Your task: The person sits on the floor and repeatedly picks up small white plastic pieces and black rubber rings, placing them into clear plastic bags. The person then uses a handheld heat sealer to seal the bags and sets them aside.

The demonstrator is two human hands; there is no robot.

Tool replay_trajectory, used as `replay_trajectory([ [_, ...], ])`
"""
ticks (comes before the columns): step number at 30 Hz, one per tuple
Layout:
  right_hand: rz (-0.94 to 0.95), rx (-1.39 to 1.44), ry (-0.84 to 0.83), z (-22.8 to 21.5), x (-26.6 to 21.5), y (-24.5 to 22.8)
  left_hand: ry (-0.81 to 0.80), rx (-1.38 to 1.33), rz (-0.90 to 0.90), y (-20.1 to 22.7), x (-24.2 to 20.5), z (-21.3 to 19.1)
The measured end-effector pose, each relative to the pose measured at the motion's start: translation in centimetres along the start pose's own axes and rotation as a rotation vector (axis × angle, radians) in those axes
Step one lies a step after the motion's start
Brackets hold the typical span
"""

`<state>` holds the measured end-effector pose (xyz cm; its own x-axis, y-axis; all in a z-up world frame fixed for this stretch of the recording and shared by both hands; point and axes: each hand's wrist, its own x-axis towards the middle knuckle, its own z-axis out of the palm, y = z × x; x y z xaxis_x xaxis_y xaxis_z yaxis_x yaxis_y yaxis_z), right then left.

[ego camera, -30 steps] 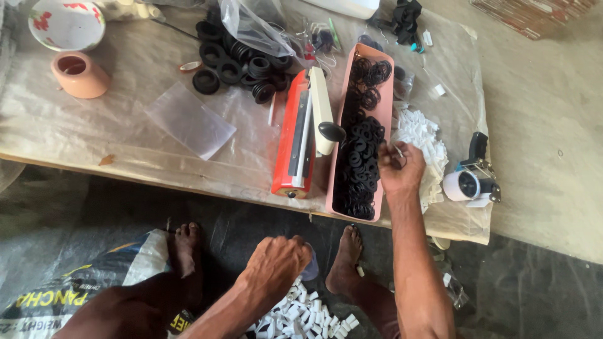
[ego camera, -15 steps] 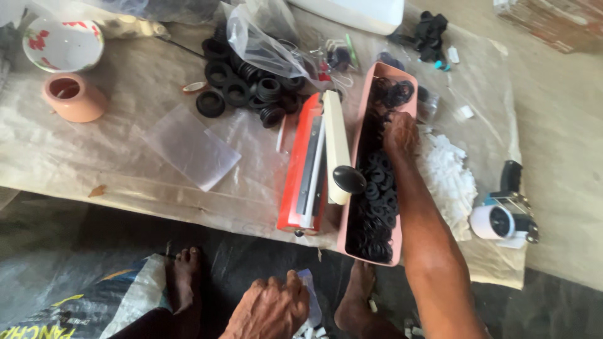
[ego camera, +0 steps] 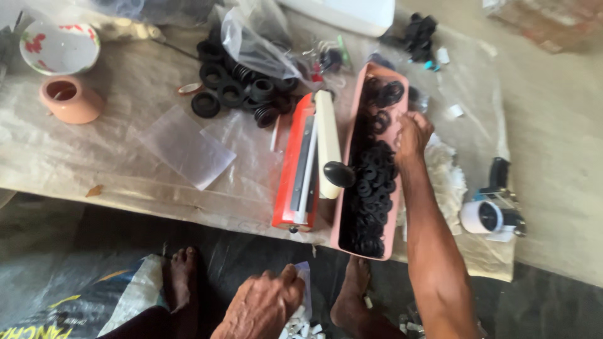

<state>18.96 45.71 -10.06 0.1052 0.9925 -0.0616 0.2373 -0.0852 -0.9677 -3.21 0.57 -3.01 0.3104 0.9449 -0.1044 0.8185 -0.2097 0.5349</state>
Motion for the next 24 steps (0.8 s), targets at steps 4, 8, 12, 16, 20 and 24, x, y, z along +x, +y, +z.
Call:
replay_trajectory([
  [4,0.207,0.654,-0.19,-3.2,-5.0,-3.0,0.175,-0.248,-0.048,0.8,-0.3,-2.3],
  [8,0.23,0.864,-0.295,-5.7,-13.1,-5.1,0.138,-0.335,-0.077,1.3,0.0,-3.2],
  [12,0.263,0.963,-0.353,-7.3,-20.6,-6.9,0.463,-0.178,0.099,2.0,-0.3,-2.5],
  [16,0.305,0.971,-0.395,-8.6,-28.2,-8.2,0.401,-0.198,0.044,3.4,-0.5,-1.6],
  [20,0.361,0.992,-0.394,-9.1,-34.8,-10.0,0.343,-0.274,0.051,3.6,-0.7,-1.0],
  [24,0.345,1.081,-0.484,-9.5,-39.9,-12.0,0.439,-0.328,0.12,3.8,-1.2,-0.5],
])
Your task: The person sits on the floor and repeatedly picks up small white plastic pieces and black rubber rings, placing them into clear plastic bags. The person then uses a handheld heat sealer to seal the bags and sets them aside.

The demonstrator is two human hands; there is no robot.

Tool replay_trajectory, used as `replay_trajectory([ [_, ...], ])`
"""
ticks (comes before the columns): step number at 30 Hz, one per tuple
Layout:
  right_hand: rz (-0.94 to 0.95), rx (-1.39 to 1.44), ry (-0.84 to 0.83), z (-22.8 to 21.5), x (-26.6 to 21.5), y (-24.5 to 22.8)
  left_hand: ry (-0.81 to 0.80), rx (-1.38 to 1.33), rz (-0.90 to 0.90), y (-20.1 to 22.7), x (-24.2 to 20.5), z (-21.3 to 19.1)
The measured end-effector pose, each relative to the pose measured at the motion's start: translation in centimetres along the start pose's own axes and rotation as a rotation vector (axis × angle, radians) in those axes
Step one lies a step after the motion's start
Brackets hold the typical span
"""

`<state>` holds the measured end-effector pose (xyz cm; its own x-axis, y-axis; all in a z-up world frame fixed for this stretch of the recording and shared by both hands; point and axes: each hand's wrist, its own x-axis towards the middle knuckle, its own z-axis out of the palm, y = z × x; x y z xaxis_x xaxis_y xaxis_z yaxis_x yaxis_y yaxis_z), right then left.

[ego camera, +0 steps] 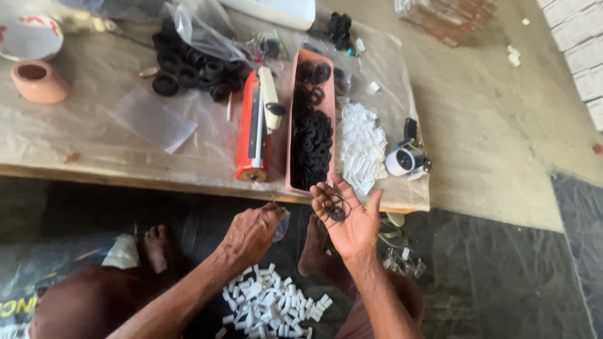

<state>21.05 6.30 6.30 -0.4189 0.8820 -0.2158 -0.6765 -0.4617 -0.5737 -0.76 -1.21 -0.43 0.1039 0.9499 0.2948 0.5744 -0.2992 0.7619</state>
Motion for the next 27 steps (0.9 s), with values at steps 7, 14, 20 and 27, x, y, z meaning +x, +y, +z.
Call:
replay_trajectory([
  [7,0.08,0.014,0.059,1.3,-3.1,1.7,-0.191,-0.043,-0.161,1.7,0.5,-1.1],
  [14,0.183,-0.189,0.197,-0.4,-3.6,3.0,-0.242,0.017,-0.137,2.1,0.6,-0.6],
  [20,0.236,-0.136,0.252,-0.9,-3.7,5.0,-0.251,0.011,-0.115,2.3,0.3,0.8],
  [27,0.256,-0.057,0.127,-0.7,-4.0,5.9,-0.328,0.0,-0.127,2.1,0.0,1.3],
])
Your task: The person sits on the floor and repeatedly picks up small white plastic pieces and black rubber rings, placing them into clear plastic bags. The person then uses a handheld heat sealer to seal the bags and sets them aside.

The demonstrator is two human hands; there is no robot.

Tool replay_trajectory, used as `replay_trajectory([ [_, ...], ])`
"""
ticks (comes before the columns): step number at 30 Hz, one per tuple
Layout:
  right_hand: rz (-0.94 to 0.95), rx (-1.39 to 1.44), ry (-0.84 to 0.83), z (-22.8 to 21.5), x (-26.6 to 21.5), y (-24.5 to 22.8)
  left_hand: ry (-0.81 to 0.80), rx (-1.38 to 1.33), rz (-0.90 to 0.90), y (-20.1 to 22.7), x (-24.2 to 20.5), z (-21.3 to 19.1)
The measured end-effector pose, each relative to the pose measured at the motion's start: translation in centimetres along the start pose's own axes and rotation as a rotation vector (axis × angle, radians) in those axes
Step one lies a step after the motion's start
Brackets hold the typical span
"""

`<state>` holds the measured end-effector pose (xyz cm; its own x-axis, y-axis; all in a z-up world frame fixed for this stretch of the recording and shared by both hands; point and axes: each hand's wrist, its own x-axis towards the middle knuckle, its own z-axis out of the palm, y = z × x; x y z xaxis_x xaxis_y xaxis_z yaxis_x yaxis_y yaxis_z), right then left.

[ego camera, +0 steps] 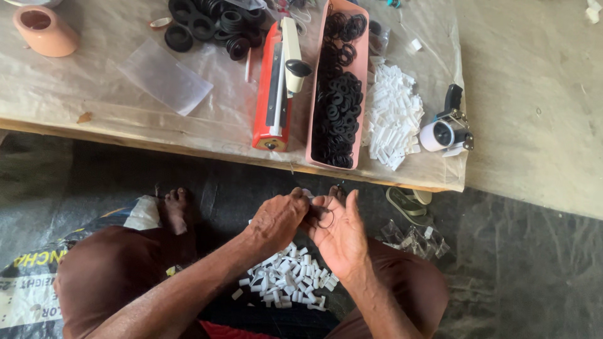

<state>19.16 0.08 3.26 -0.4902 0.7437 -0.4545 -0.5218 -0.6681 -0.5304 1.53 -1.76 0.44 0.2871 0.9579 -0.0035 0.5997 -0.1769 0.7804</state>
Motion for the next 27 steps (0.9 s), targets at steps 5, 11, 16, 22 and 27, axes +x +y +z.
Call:
replay_trajectory([
  [5,0.016,-0.115,0.04,0.8,0.3,0.1,0.032,-0.084,-0.022,-1.1,0.4,1.3],
  [11,0.035,-0.361,0.123,0.5,0.0,0.2,0.057,-0.105,-0.04,-1.9,0.9,2.3],
  [16,-0.053,-0.813,0.283,-0.3,0.6,1.1,0.096,-0.107,0.0,-1.6,1.2,1.0],
  [22,-0.112,-1.098,0.304,-0.2,1.3,0.9,0.005,-0.132,-0.087,-0.9,1.1,1.0],
  [27,-0.706,-2.119,0.084,1.5,0.9,1.1,0.111,-0.188,-0.018,-1.2,1.1,1.1],
])
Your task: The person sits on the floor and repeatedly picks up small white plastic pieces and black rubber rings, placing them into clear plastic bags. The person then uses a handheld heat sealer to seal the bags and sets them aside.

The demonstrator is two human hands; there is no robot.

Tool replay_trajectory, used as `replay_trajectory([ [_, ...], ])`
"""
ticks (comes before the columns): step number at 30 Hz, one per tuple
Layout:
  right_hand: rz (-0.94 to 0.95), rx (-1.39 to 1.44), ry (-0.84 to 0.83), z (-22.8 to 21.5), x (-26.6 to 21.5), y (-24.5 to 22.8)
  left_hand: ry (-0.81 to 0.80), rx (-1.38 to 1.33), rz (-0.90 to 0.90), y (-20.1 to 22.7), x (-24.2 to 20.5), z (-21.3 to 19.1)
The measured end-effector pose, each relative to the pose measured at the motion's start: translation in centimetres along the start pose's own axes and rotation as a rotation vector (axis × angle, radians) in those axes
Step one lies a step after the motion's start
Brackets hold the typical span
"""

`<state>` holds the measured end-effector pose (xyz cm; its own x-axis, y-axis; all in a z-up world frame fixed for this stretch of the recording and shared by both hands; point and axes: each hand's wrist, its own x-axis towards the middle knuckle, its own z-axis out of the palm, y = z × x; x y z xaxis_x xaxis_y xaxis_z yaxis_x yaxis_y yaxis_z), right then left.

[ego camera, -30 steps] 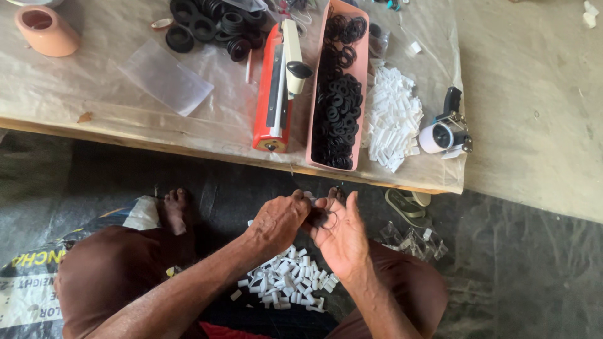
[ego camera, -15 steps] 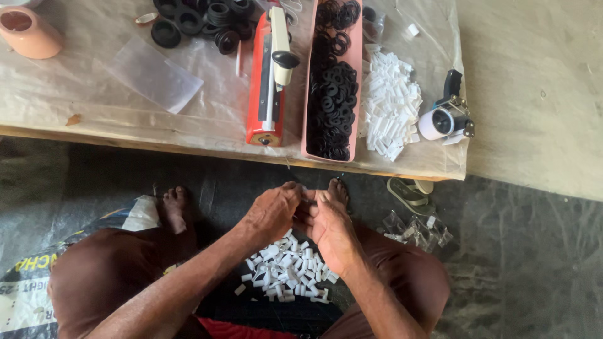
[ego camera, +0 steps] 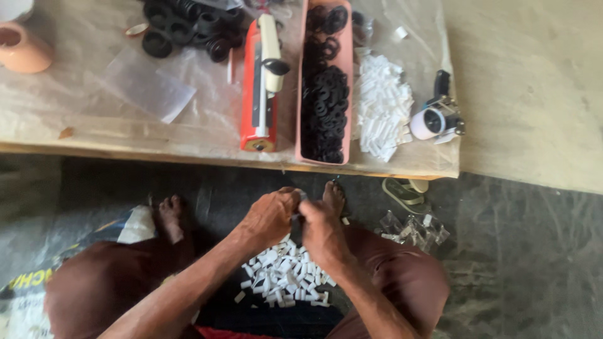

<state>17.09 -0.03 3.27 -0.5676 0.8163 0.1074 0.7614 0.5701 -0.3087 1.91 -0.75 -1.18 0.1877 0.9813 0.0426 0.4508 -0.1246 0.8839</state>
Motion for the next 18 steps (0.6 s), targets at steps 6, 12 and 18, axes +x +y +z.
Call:
replay_trajectory([
  [6,-0.21,-0.243,-0.141,0.2,-1.1,1.6,-0.228,0.178,-0.03,-0.8,-0.1,-0.3],
  [12,-0.138,-0.088,-0.338,1.5,-2.2,3.6,-0.283,0.176,0.042,-1.0,0.5,-0.6],
  [18,-0.1,0.259,0.256,-2.0,-2.2,6.4,-0.237,0.282,-0.029,-0.9,0.7,-1.3],
])
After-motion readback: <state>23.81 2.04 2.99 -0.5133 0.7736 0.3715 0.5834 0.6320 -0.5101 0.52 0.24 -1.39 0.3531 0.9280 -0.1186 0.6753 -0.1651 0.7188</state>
